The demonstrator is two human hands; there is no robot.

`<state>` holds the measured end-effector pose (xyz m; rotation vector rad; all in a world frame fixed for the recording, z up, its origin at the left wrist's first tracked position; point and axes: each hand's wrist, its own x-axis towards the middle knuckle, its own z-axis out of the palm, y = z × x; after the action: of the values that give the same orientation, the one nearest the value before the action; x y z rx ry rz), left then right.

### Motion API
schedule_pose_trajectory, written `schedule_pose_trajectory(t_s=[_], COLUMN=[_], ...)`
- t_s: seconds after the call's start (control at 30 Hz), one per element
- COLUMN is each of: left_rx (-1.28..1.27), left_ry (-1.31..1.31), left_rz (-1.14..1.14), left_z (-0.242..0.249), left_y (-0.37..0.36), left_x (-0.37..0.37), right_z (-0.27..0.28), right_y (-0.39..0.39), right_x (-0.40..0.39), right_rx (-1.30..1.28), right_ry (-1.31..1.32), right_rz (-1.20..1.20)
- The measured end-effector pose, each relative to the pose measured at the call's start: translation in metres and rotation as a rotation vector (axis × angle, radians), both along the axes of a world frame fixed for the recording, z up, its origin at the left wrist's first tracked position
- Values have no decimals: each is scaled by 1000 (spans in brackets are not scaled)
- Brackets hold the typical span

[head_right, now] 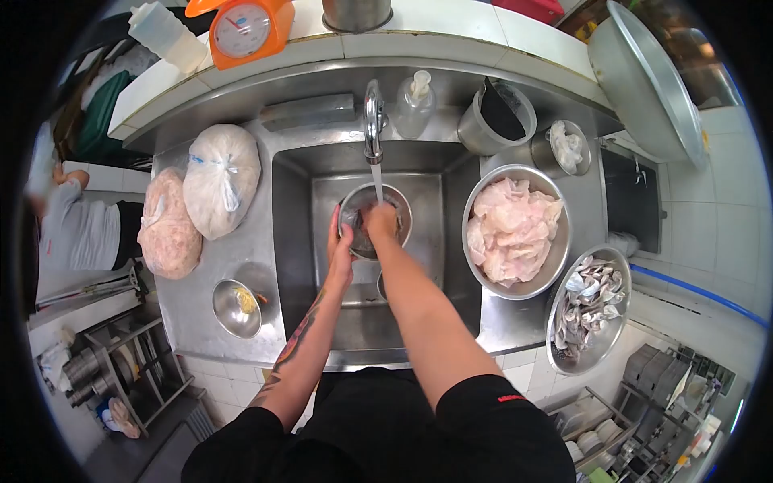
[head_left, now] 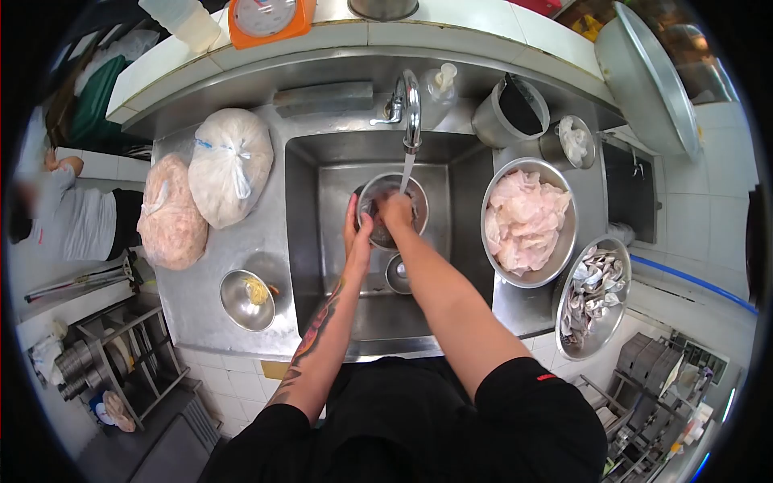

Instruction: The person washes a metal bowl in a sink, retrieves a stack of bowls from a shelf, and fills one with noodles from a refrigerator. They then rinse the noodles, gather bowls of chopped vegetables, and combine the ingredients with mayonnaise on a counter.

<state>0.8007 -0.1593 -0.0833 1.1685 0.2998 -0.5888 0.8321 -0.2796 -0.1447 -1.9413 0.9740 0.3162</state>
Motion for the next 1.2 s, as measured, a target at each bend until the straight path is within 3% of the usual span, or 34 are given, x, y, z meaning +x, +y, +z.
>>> schedule_pose_trajectory(t_s=[0.03, 0.07, 0.13, 0.17, 0.23, 0.27, 0.37, 0.4, 0.47, 0.53, 0.6, 0.63, 0.7, 0.77, 0.83, 0.87, 0.93, 0.97, 1.07, 1.13, 1.17, 1.2], left_rx=[35, 75, 45, 9, 13, 21, 13, 18, 133, 70, 5, -10, -27, 30, 20, 17, -57, -126, -5, 67, 141, 133], left_ry=[-130, -257, -247, -237, -212, -190, -99, -156, -192, -180, -160, -131, -107, -184, -149, -115, -60, 6, 8, -96, -194, -194], left_rz=[8, 13, 10, 14, 7, -4, 13, -14, -22, -27, -27, -13, 3, 24, 46, 70, 76, 75, 60, 15, -30, -169], left_z=[-13, -19, -14, -11, -12, -12, -1, -1, -17, -10, 0, 6, 2, -21, -5, 2, -3, -5, 19, -3, -11, -11], left_y=[-2, -1, 1, 0, 5, 11, 9, 4, 4, 6, 9, 12, 17, 21, 18, 17, 19, 20, 14, 21, 29, 41], left_x=[-5, -8, -7, -6, -6, -5, -13, -15, -19, -7, -1, 2, 5, 3, -2, -3, -7, -8, -6, 14, 27, 41], right_z=[-16, -29, -38, -42, -30, 0, -13, -35, -33, -15, 16, 28, 42, 25, -2, -30, -78, -76, -60, -42, -34, -25], right_y=[3, 11, 17, 14, 18, 11, 6, 6, 14, 16, 16, 10, -2, 2, 17, 21, 30, 35, 59, 66, 59, 43], right_x=[3, 4, 4, 1, -6, -10, -6, -2, 2, 5, -1, 2, 4, 8, 18, 25, 38, 39, 26, 19, 10, -4], right_rx=[112, 116, -66, -72, -180, -77, -168, -28, -63, -99, -75, -80, -140, -158, -175, -181, 742, 744, 758, 746, 742, 348], right_ry=[-42, -42, -78, -79, -200, -167, -86, -78, -31, 0, 39, 30, 43, 16, 2, -7, -409, -411, -483, -530, -533, -421], right_rz=[-381, -380, -538, -541, -13, 32, -20, -328, -388, -459, 231, 234, 517, 484, -76, -70, -916, -913, -464, -163, -163, 384])
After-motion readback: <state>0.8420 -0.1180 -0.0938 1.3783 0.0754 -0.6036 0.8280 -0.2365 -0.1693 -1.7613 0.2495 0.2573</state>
